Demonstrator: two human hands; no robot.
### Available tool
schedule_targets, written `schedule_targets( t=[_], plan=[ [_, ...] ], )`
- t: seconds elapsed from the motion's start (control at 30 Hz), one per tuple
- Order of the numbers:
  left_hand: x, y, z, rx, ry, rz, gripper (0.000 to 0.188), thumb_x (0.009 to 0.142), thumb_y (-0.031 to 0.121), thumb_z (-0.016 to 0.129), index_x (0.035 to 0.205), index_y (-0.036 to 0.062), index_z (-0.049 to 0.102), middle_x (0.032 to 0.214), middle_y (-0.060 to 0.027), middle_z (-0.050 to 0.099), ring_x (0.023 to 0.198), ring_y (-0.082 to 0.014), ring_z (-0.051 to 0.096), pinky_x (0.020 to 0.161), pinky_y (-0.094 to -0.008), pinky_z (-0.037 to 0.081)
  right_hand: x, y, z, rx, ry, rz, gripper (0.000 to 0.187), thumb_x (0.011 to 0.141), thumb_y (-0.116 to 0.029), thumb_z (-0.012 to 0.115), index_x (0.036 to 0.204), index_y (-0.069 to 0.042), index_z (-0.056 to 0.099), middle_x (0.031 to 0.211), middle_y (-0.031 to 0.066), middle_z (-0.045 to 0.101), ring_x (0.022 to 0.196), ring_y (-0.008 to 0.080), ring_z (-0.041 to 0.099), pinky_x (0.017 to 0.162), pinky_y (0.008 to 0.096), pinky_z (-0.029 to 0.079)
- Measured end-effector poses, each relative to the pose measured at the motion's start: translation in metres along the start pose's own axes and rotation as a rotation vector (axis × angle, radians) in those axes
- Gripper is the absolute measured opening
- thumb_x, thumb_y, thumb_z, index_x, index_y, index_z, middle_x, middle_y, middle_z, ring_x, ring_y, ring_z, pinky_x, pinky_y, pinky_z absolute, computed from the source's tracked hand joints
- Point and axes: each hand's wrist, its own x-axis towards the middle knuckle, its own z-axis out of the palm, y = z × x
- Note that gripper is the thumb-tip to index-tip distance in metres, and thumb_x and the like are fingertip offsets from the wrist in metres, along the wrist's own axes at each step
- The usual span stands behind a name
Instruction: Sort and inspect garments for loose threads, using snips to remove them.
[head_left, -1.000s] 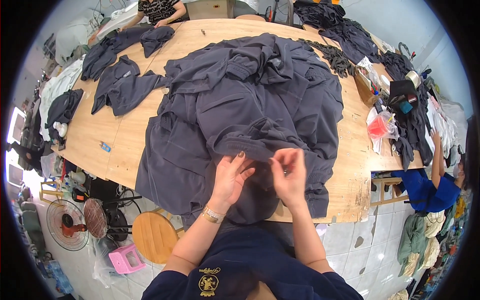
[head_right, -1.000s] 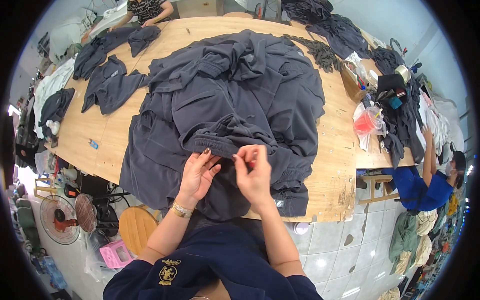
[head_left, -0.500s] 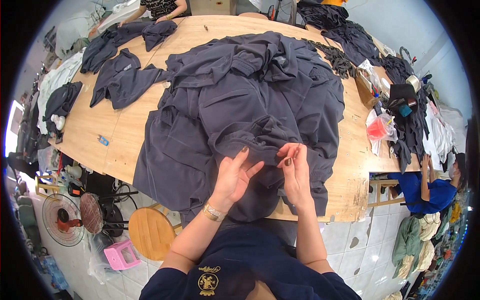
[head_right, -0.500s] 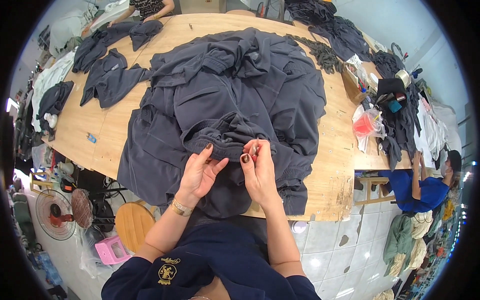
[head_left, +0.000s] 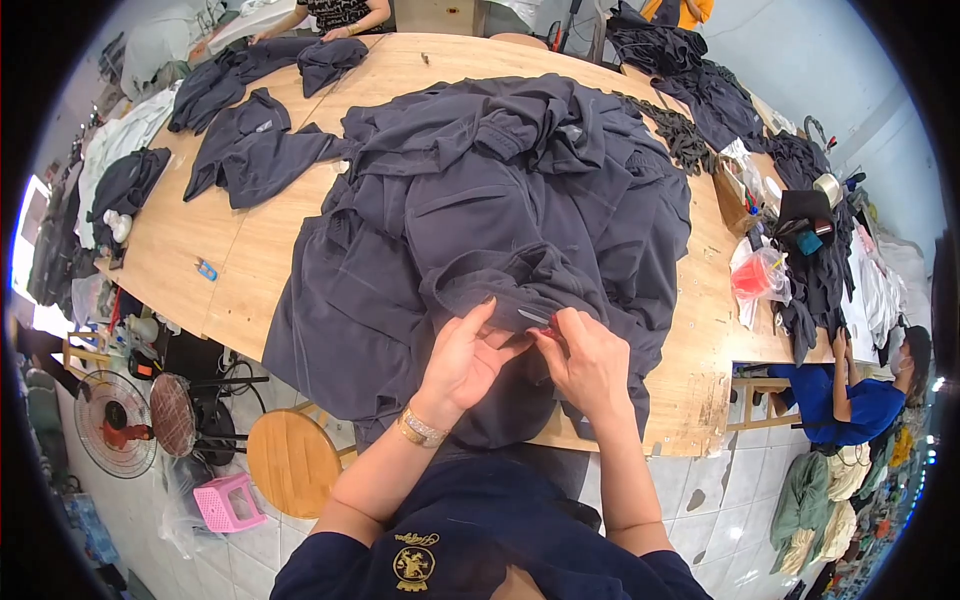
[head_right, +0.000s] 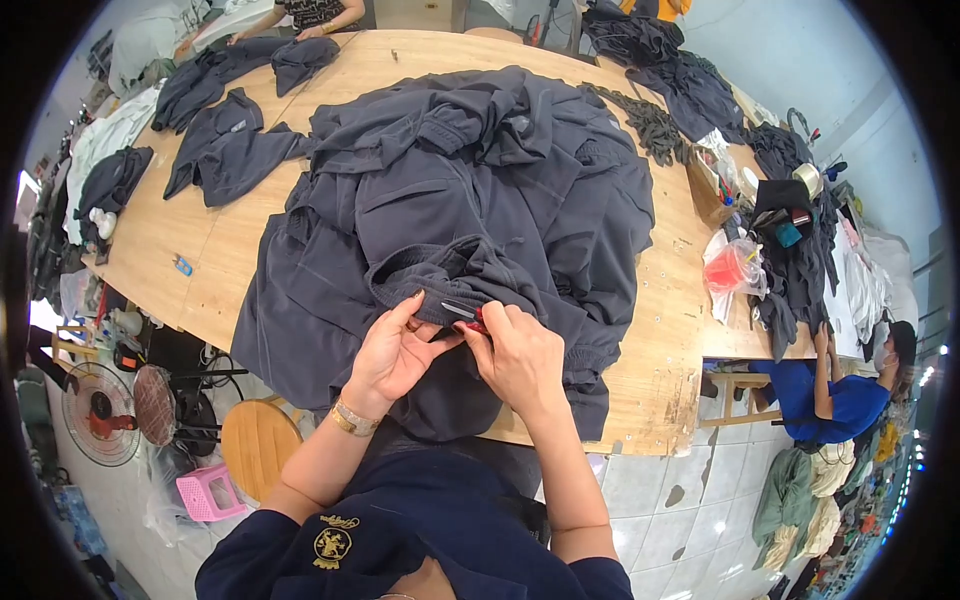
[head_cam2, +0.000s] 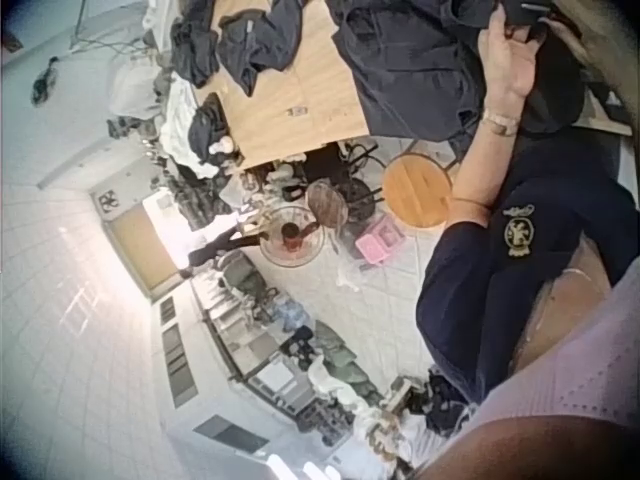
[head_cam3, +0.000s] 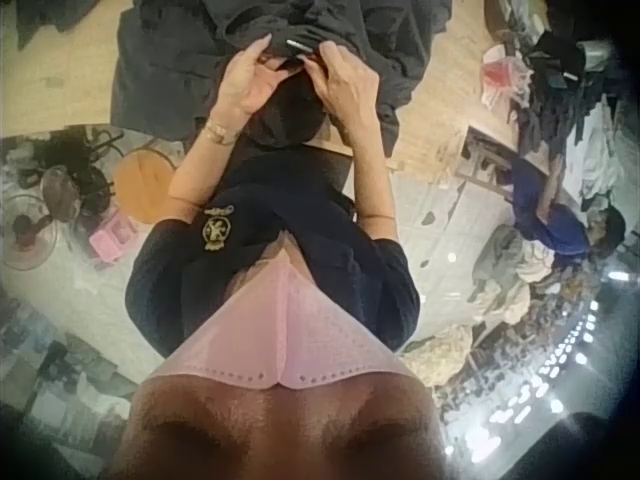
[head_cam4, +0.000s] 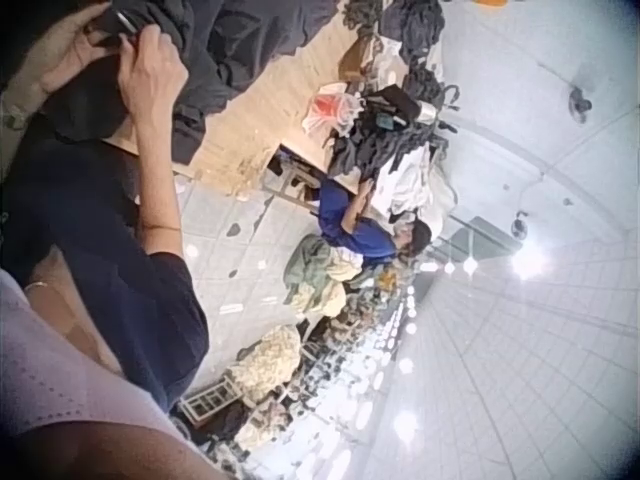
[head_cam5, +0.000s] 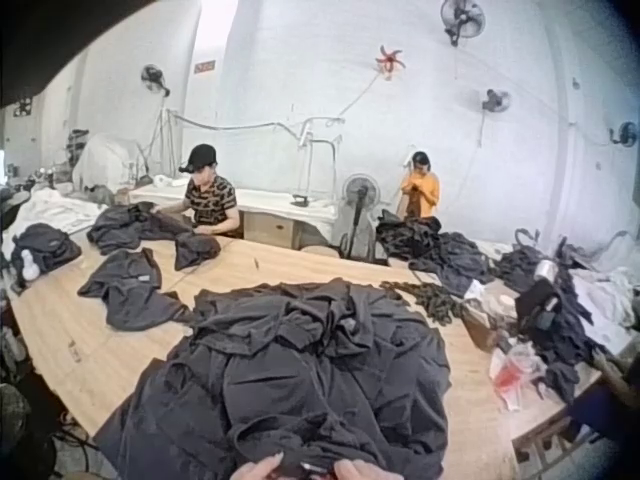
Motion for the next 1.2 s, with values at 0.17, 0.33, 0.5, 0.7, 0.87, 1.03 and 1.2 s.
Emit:
schedule_targets(
  t=[0.17, 0.33, 0.5, 0.7, 0.87, 1.03, 1.2],
  plan=[
    [0.001, 0.000, 0.000, 0.040, -0.029, 0.018, 0.025, 0.098, 0.018, 0.043, 0.109, 0.0022, 0.059, 0.111, -0.0094, 0.064, 0.108, -0.0218, 0.059, 0.100, -0.0515, 0.042, 0.001, -0.001, -0.003, -0.003, -0.061, 0.041, 0.025, 0.080, -0.024, 0.068, 0.078, -0.006, 0.051, 0.069, 0.0087, 0.057, 0.061, 0.0281, 0.058, 0.052, 0.0361, 0.044],
    [0.001, -0.001, 0.002, 0.046, -0.019, 0.020, 0.025, 0.098, 0.018, 0.044, 0.109, 0.0019, 0.059, 0.110, -0.0096, 0.064, 0.108, -0.0215, 0.059, 0.100, -0.0511, 0.042, 0.002, 0.000, -0.003, -0.004, -0.072, 0.039, 0.025, 0.081, -0.024, 0.068, 0.079, -0.006, 0.051, 0.070, 0.0091, 0.057, 0.061, 0.0285, 0.059, 0.053, 0.0361, 0.044],
    [-0.001, 0.000, 0.006, 0.058, -0.020, 0.027, 0.024, 0.098, 0.018, 0.044, 0.108, 0.0030, 0.060, 0.108, -0.0089, 0.065, 0.105, -0.0211, 0.060, 0.098, -0.0498, 0.043, 0.003, 0.000, -0.003, 0.012, -0.091, 0.061, 0.025, 0.081, -0.024, 0.067, 0.079, -0.006, 0.051, 0.070, 0.0097, 0.057, 0.062, 0.0294, 0.059, 0.053, 0.0364, 0.044],
    [0.000, -0.003, 0.004, 0.074, 0.003, 0.044, 0.023, 0.098, 0.018, 0.045, 0.107, 0.0031, 0.060, 0.109, -0.0087, 0.065, 0.105, -0.0208, 0.060, 0.098, -0.0499, 0.043, 0.003, 0.000, -0.004, 0.043, -0.102, 0.069, 0.025, 0.081, -0.024, 0.067, 0.080, -0.006, 0.051, 0.069, 0.0097, 0.057, 0.062, 0.0297, 0.059, 0.053, 0.0367, 0.044],
    [-0.001, -0.006, 0.002, 0.092, -0.016, 0.049, 0.023, 0.097, 0.016, 0.045, 0.114, 0.0041, 0.056, 0.112, -0.0098, 0.063, 0.108, -0.0217, 0.059, 0.095, -0.0444, 0.045, 0.002, 0.000, -0.005, -0.018, -0.106, 0.056, 0.025, 0.081, -0.026, 0.067, 0.079, -0.007, 0.050, 0.069, 0.0093, 0.057, 0.063, 0.0295, 0.059, 0.053, 0.0376, 0.044],
    [-0.002, -0.006, -0.001, 0.133, -0.016, 0.079, 0.024, 0.097, 0.017, 0.047, 0.115, 0.0038, 0.054, 0.113, -0.0097, 0.062, 0.106, -0.0219, 0.059, 0.094, -0.0440, 0.046, 0.002, 0.006, -0.007, 0.153, -0.100, 0.080, 0.022, 0.081, -0.021, 0.067, 0.084, -0.005, 0.053, 0.068, 0.0090, 0.058, 0.059, 0.0268, 0.059, 0.052, 0.0344, 0.045],
    [-0.018, -0.002, -0.014, 0.274, 0.056, 0.030, 0.033, 0.093, 0.015, 0.056, 0.120, 0.0019, 0.042, 0.113, -0.0113, 0.059, 0.100, -0.0240, 0.061, 0.086, -0.0422, 0.051, 0.009, 0.021, -0.020, 0.551, 0.162, 0.372, 0.020, 0.087, -0.013, 0.064, 0.087, 0.000, 0.049, 0.061, 0.0051, 0.053, 0.054, 0.0101, 0.048, 0.050, 0.0267, 0.039]
  ],
)
